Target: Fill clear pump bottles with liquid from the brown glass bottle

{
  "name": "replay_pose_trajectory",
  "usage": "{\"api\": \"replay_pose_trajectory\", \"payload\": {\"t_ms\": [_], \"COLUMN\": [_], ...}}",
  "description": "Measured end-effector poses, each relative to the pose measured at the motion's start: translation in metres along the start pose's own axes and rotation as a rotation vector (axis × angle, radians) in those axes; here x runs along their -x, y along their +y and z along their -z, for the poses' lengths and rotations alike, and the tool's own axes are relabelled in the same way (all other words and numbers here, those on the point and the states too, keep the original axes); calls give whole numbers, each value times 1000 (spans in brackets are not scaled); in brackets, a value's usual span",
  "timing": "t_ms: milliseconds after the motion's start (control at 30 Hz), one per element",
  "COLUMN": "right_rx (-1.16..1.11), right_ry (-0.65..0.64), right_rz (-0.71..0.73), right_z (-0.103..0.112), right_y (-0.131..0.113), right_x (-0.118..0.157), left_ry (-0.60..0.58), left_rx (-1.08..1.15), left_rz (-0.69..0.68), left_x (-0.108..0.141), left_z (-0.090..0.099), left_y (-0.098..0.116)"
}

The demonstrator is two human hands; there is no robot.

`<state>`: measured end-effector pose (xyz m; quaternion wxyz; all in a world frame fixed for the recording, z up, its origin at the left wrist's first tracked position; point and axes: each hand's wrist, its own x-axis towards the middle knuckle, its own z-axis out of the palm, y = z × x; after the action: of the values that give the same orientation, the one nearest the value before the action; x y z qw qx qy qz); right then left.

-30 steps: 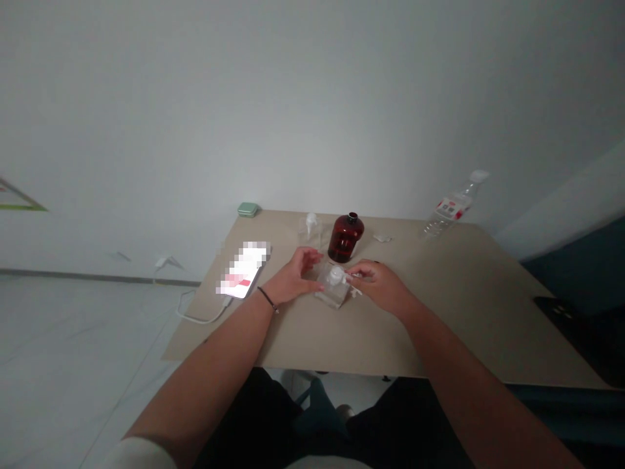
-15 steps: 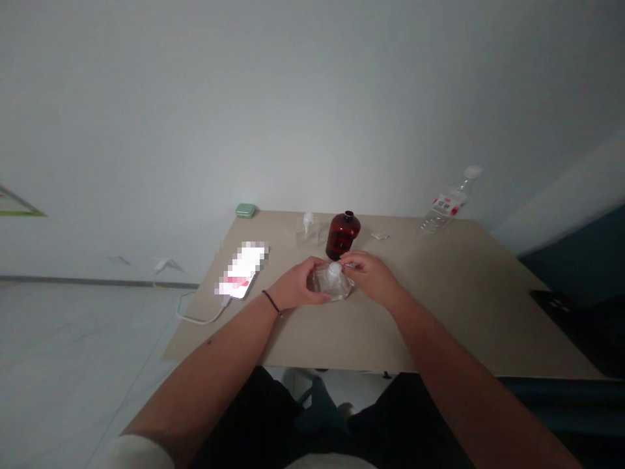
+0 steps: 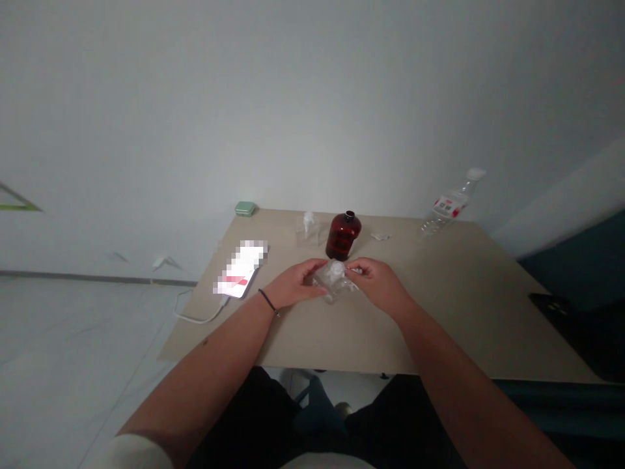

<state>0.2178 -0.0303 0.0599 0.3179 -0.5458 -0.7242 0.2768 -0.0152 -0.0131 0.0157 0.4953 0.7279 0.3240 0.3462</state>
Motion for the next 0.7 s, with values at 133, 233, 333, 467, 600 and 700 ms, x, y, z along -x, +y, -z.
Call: {"api": "replay_pose_trajectory", "payload": {"t_ms": [133,233,333,467,600,700], "right_rx": [-12,-88,-190,-252,-358,-434], "right_ry": [-43,-79,-98,33,130,110], "right_rz": [-25,-21,-65,-88,-62,-86], "right_z": [-5,-15,-25,-33,-38,-45], "right_y": [1,3,5,6,5,5], "right_x": [-13,-25,-34,-40,-47,-49], "left_ry": [70,103,123,165,302,405], "left_rx": [-164,-231,-195,-59,165,303], "left_rz": [79,100,82,50,-17,7], "left_x": [-2,-3,-1,2,0,-4], "left_z": [-13,-20,-22,-15,-7,-5], "left_y": [10,15,15,9,2,-1]}}
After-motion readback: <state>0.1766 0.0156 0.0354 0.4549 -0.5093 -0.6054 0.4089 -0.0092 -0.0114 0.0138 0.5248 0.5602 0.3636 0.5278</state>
